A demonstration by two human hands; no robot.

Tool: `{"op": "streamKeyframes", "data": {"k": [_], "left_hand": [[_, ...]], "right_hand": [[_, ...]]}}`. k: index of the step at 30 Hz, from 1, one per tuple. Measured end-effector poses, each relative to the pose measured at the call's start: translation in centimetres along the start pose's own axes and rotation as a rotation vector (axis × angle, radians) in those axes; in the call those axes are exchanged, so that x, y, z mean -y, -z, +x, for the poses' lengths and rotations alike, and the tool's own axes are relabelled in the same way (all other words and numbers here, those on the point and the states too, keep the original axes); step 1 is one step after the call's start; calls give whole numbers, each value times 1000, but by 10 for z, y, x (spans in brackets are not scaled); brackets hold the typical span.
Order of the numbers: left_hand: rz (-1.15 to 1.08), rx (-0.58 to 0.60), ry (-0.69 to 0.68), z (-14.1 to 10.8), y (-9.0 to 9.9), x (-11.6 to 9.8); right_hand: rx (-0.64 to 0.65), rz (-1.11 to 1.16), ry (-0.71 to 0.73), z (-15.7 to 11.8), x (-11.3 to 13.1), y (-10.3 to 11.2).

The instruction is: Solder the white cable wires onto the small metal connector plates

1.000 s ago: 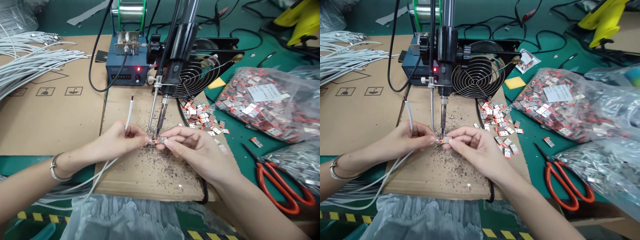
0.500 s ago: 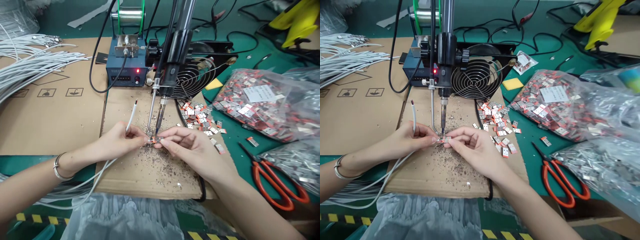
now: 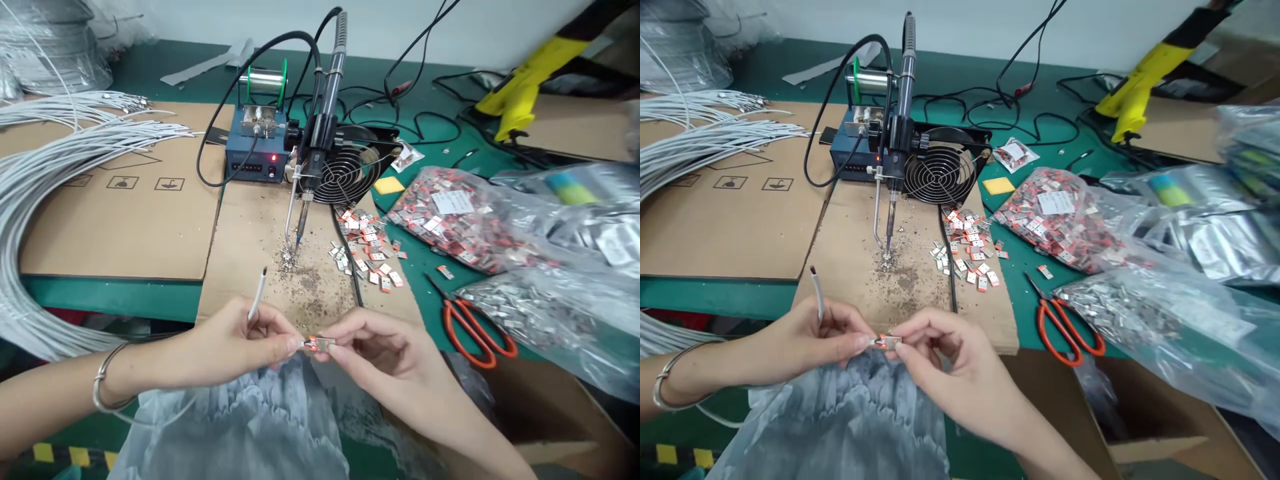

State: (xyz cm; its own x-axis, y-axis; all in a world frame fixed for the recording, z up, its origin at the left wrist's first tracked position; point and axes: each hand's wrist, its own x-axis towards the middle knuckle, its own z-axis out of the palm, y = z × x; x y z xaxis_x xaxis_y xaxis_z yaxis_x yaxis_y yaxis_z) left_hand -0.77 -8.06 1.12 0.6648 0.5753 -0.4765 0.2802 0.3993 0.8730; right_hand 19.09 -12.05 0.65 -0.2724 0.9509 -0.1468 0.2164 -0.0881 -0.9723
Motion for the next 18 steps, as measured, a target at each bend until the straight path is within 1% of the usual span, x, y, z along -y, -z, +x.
{"op": "streamKeyframes", "data": {"k": [4, 7, 9, 12, 15, 18], "left_hand": [[-4, 4, -20, -4, -9, 3], [45, -51, -50, -2, -9, 4], [86, -106, -81, 1, -4, 4], [171, -172, -107, 9, 9, 1], [227, -223, -157, 20, 23, -4], [207, -266, -171, 29, 29, -8]], "right_hand": [[-25, 56, -3, -12, -2, -4], [-31, 134, -7, -8, -4, -7], [-29, 172, -18, 1, -6, -8], [-28, 189, -56, 20, -7, -7], [-36, 114, -87, 40, -6, -2], [-61, 45, -38, 51, -3, 1]]}}
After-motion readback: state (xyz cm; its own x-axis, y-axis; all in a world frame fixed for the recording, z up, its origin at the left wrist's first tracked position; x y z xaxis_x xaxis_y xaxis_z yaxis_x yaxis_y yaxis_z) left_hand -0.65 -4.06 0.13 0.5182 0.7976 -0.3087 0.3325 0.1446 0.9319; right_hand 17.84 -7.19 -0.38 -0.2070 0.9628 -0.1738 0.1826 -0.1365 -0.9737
